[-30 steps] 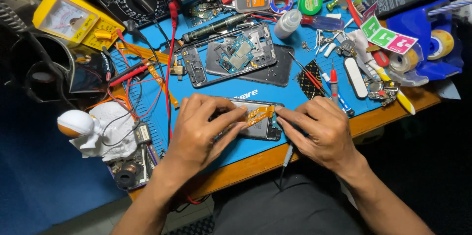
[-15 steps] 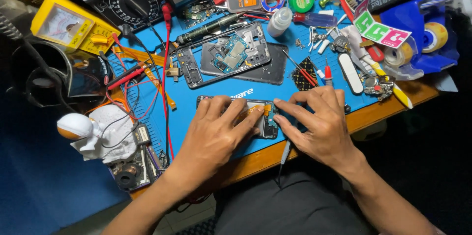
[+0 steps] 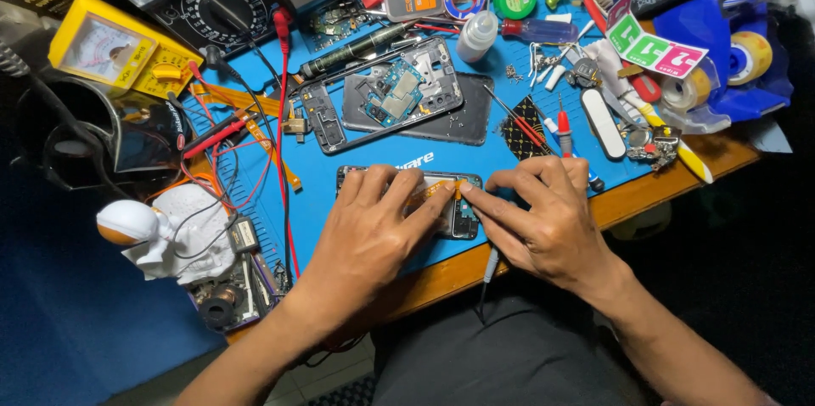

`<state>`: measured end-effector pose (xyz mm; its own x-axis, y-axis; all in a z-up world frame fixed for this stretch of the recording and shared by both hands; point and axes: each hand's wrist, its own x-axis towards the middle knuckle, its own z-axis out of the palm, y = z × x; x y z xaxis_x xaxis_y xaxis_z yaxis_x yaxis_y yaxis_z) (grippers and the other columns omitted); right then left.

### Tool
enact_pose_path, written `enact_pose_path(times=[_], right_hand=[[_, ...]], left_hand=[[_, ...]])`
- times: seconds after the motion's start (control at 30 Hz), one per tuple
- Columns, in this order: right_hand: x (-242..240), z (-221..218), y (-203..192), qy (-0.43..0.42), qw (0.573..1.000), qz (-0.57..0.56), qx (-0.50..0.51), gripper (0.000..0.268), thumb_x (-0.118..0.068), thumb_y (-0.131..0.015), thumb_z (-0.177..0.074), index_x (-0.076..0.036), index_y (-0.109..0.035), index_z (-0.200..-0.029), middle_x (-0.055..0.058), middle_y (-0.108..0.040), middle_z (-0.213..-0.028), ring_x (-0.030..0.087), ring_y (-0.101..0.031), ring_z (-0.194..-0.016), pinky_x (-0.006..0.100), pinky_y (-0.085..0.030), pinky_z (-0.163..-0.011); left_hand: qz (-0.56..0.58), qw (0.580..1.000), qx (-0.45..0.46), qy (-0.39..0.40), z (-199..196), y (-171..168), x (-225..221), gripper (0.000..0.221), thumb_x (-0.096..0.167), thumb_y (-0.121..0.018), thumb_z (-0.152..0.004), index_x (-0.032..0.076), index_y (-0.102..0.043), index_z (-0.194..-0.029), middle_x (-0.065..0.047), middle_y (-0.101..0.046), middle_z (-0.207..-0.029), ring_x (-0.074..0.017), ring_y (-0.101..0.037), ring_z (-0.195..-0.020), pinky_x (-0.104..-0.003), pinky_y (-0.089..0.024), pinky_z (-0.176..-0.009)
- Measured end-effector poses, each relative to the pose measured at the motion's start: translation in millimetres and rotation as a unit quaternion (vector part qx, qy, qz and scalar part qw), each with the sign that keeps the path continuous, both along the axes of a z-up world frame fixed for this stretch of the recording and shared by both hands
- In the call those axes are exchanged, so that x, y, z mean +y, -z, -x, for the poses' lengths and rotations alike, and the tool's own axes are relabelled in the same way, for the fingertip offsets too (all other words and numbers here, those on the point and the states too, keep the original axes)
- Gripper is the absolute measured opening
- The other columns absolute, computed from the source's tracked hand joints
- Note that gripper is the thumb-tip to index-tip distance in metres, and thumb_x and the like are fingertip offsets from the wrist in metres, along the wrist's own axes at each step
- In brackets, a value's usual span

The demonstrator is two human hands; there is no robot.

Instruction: Testing a small electronic circuit board using multimeter probes and then handling a mobile phone chassis for repair.

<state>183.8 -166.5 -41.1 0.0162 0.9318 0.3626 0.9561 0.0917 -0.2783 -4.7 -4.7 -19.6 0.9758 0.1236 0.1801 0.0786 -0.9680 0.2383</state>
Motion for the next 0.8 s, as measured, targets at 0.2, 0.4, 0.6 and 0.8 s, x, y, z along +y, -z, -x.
enact_pose_path(times=[0.2, 0.4, 0.6, 0.8], right_hand=[[-3.2, 1.9, 1.1, 0.001, 1.000, -0.008, -0.009, 0.026, -0.018, -0.072, -0.098, -0.017, -0.074, -0.124, 0.002, -0.070, -0.109, 0.028, -0.058, -0.094, 0.044, -0.031, -0.081], [-3.9, 2.2, 1.4, 0.004, 1.000, 0.000, -0.004, 0.028, -0.017, -0.070, -0.098, -0.016, -0.073, -0.125, 0.002, -0.070, -0.109, 0.029, -0.058, -0.093, 0.044, -0.031, -0.081], [-2.8, 1.9, 0.2, 0.003, 1.000, -0.001, -0.004, 0.026, -0.017, -0.072, -0.098, -0.016, -0.073, -0.124, 0.002, -0.070, -0.108, 0.028, -0.058, -0.092, 0.044, -0.031, -0.081], [-3.6, 2.7, -1.5, 0.010, 1.000, 0.020, 0.003, 0.028, -0.016, -0.069, -0.097, -0.016, -0.073, -0.125, 0.001, -0.070, -0.110, 0.029, -0.058, -0.095, 0.044, -0.032, -0.082]], left_hand=[[0.005, 1.000, 0.012, -0.007, 0.0, -2.3, -1.3, 0.038, 0.005, -0.056, -0.099, 0.012, -0.056, -0.137, -0.015, -0.053, -0.115, -0.0335, -0.050, -0.092, -0.046, -0.041, -0.073], [0.006, 1.000, 0.017, -0.011, -0.4, -2.1, -1.8, 0.037, 0.007, -0.055, -0.099, 0.013, -0.057, -0.136, -0.014, -0.054, -0.117, -0.0335, -0.051, -0.093, -0.046, -0.042, -0.074], [0.011, 1.000, 0.021, -0.010, -0.7, -3.9, -1.2, 0.039, 0.004, -0.055, -0.099, 0.012, -0.056, -0.137, -0.015, -0.053, -0.117, -0.0334, -0.050, -0.092, -0.046, -0.041, -0.073], [0.011, 1.000, 0.022, -0.009, -0.4, -2.3, -1.5, 0.039, 0.006, -0.055, -0.099, 0.012, -0.055, -0.138, -0.015, -0.053, -0.118, -0.0337, -0.050, -0.093, -0.046, -0.041, -0.074]])
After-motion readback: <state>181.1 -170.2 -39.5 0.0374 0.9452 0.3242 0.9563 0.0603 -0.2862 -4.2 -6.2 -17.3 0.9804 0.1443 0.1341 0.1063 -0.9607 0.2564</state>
